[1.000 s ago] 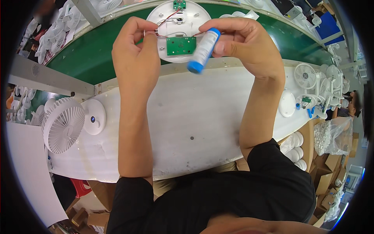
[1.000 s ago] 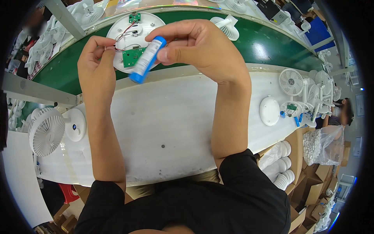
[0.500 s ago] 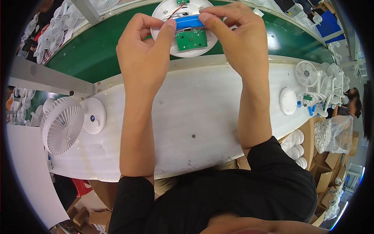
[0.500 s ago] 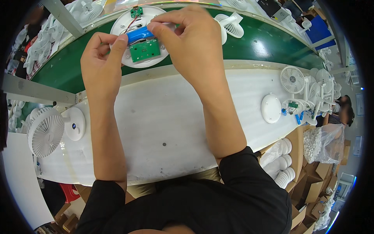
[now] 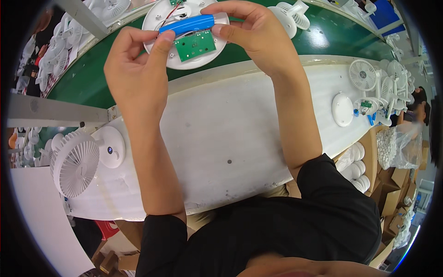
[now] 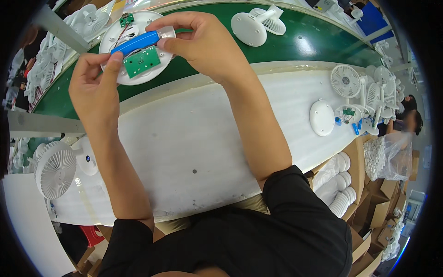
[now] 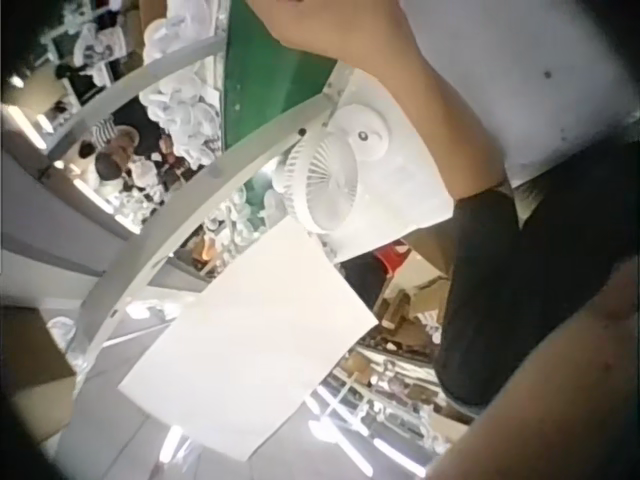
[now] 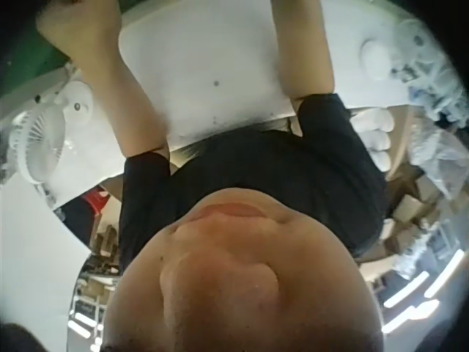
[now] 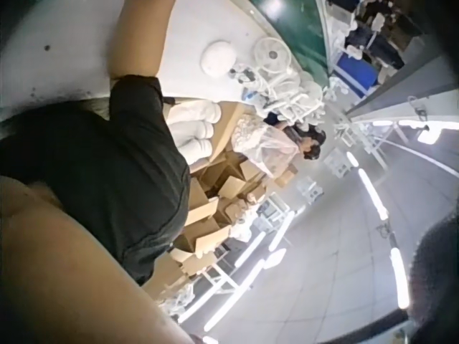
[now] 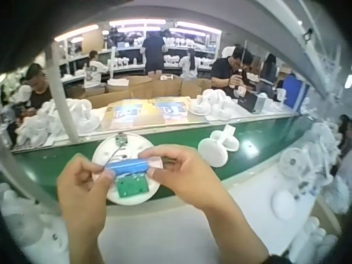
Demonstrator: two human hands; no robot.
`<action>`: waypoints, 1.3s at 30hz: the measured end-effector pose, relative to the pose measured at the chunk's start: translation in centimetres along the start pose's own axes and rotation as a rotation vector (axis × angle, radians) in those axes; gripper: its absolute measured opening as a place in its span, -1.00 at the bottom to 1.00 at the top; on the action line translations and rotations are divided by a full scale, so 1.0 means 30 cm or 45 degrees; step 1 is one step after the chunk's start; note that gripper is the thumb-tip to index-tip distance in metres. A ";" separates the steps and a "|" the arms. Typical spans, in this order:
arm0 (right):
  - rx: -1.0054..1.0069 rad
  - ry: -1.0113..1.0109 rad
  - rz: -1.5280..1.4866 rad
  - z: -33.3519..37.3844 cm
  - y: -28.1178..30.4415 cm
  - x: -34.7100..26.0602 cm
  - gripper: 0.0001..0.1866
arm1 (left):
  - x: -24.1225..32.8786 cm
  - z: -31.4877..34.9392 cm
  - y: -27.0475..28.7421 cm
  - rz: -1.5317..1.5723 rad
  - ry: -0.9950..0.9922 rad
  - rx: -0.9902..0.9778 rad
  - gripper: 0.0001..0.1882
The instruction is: Assembling small portable electric fans on a production line by installing batteries and snapping housing components together.
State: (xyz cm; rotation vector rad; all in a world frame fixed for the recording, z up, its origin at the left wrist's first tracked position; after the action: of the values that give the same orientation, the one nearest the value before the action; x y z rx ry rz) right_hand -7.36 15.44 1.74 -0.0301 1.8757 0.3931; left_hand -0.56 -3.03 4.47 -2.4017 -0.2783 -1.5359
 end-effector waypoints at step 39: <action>1.220 -0.806 1.344 0.826 0.588 0.272 -0.47 | -0.054 -0.003 -0.054 0.115 0.213 -0.386 -0.70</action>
State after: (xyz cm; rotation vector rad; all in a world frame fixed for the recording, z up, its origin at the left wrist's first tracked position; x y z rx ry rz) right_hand 8.81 40.50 -8.33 1.5731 1.1388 0.1197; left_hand -1.81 -1.56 3.24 -2.4421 0.1042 -1.8352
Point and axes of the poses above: each hand's wrist, its own z-axis away from the middle knuckle, its own y-axis out of the back of the hand, x = y × z, the point moved 7 cm from there along -z, towards the middle knuckle, and after that the axes turned 15 degrees about z, right-handed, at the moved point
